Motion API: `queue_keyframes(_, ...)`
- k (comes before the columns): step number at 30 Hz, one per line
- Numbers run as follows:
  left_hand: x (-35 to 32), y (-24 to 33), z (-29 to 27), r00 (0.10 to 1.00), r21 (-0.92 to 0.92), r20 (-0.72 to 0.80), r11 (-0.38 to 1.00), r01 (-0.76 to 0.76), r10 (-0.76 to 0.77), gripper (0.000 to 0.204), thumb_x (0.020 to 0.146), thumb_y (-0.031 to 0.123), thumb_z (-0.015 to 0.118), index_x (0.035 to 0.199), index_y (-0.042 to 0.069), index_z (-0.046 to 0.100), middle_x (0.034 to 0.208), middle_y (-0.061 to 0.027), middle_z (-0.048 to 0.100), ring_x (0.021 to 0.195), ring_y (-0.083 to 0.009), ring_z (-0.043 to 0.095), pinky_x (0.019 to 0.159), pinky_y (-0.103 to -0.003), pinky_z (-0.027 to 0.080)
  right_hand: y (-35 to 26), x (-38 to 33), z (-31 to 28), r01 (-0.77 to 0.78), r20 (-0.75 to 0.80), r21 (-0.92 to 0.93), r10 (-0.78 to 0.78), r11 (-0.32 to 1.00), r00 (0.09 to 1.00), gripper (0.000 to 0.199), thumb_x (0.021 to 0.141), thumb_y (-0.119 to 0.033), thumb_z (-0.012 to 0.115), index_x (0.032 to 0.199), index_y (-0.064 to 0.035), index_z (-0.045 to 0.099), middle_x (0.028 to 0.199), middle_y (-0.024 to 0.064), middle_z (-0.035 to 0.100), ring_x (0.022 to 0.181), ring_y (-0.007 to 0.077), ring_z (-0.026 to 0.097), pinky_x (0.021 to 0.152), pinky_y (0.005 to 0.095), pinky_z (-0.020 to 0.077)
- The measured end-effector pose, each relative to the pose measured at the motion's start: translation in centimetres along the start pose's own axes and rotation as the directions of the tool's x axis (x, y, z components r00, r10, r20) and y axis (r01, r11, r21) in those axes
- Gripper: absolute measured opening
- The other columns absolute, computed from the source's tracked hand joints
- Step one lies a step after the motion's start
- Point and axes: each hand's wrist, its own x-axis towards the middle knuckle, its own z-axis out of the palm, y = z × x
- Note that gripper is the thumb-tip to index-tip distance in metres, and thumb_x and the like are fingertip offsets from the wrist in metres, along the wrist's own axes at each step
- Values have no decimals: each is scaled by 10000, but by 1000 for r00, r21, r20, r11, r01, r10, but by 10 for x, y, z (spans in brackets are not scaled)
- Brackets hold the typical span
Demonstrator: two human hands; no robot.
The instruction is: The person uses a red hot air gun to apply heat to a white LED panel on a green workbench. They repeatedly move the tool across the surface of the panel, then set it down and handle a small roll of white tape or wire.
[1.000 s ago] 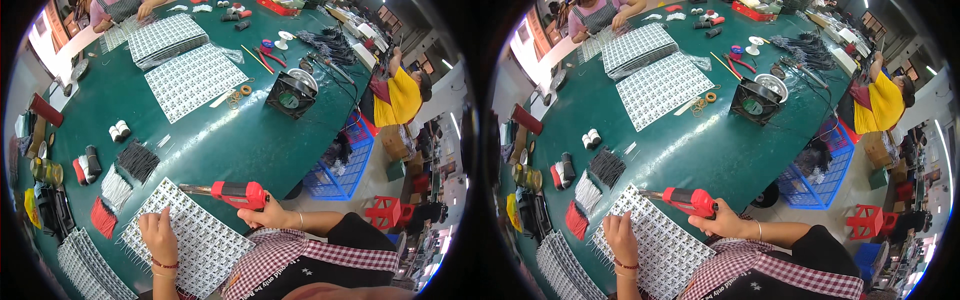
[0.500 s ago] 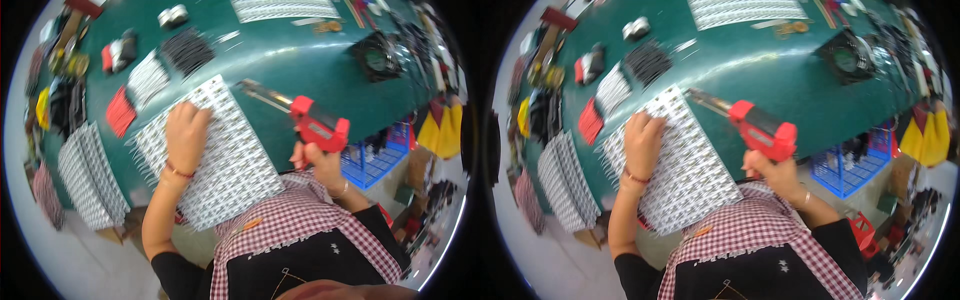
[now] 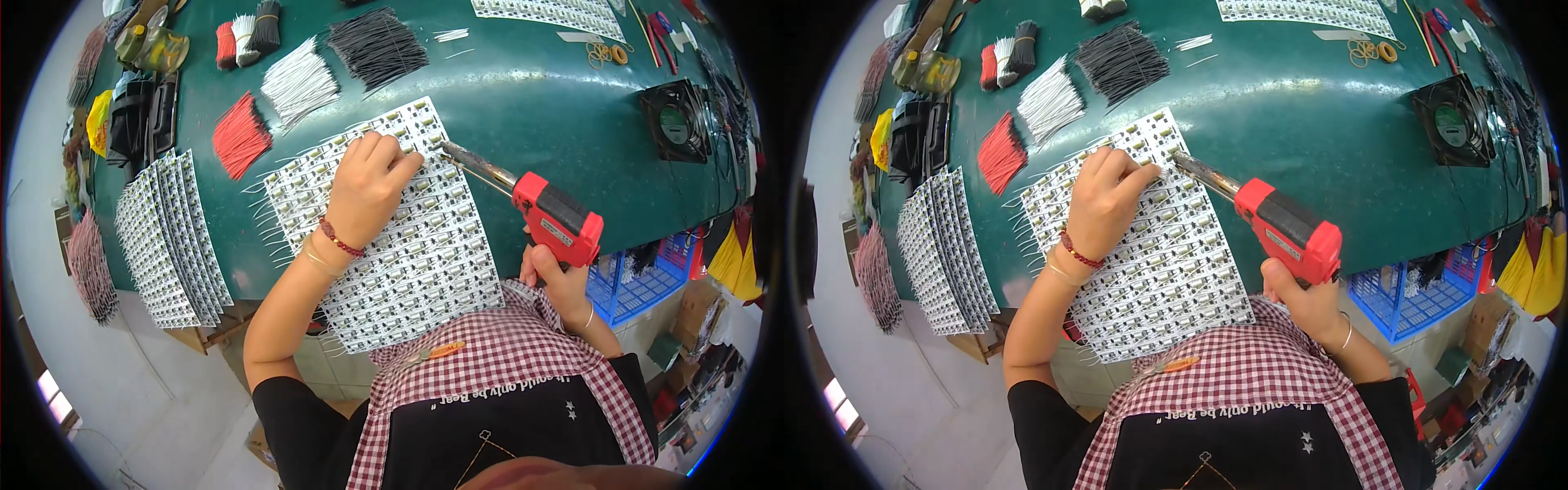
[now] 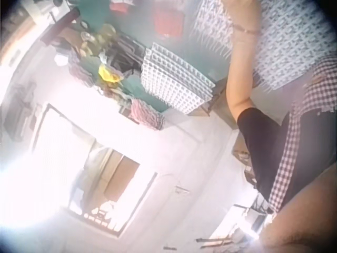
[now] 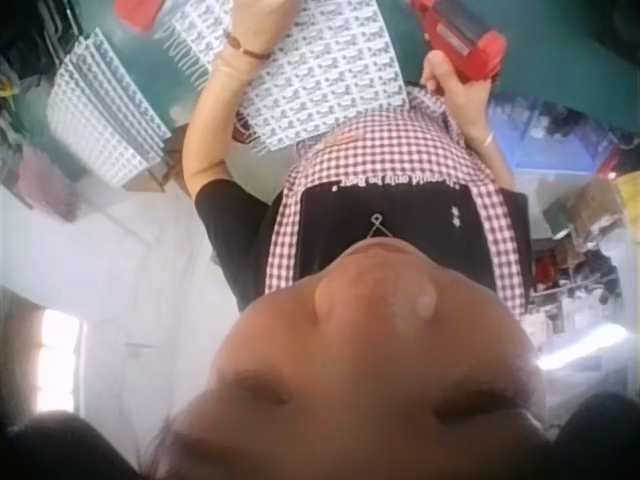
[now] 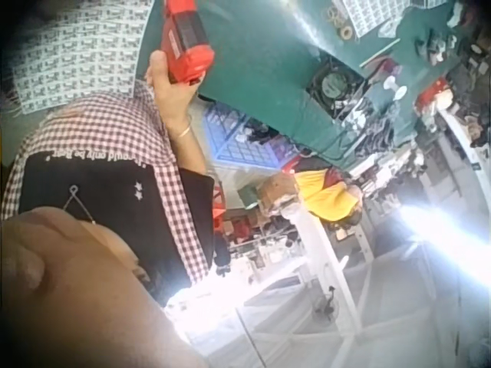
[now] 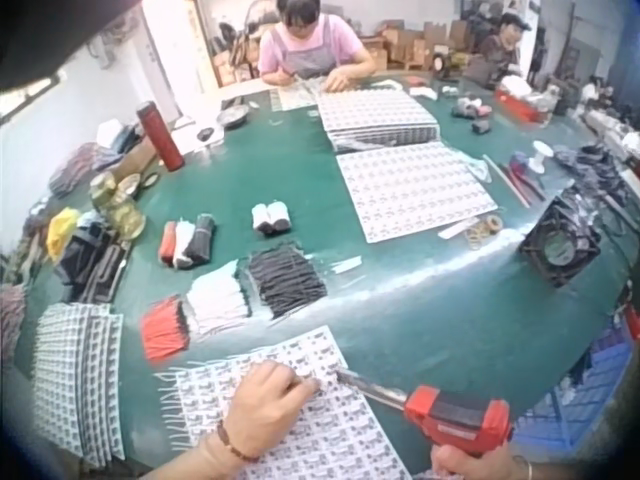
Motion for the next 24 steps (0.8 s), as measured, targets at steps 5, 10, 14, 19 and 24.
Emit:
queue_keyframes(5,-1,0,1,1000,-24,0,1000,4,-4,201,676,-43,600,856,41,635,720,-62,437,693,-213,468,610,-324,413,4,-2,1,-25,-10,-16,25,1000,1000,104,874,-94,654,889,-31,573,640,3,564,534,73,531,489,233,428)
queue_keyframes(10,-2,1,0,1000,-29,8,1000,9,-9,187,693,-39,608,868,21,632,731,-69,438,700,-215,470,609,-327,427,5,-1,0,4,21,-122,-1,993,1000,142,860,-115,684,902,-38,572,641,-12,557,539,63,521,493,230,418)
queue_keyframes(14,-2,2,0,1000,-21,17,1000,3,-3,177,697,-31,611,868,11,626,751,-73,448,716,-215,475,626,-322,438,6,-3,-3,56,103,-272,-29,961,994,235,923,-126,547,1078,48,513,619,58,555,509,110,516,501,250,432)
queue_keyframes(19,-4,1,0,999,-12,45,1000,-7,7,196,696,-12,606,891,2,615,779,-77,462,744,-218,481,660,-319,445,7,-7,-2,63,47,-219,-54,974,997,240,907,-119,582,1084,27,514,617,29,547,521,96,509,495,245,419)
queue_keyframes(24,-4,2,-2,998,-8,56,1000,-10,10,209,688,-4,603,896,0,609,784,-78,463,751,-219,481,664,-320,444,11,-7,-4,75,67,-217,-62,973,996,209,927,-137,549,1030,45,551,618,50,551,513,108,508,487,245,416)
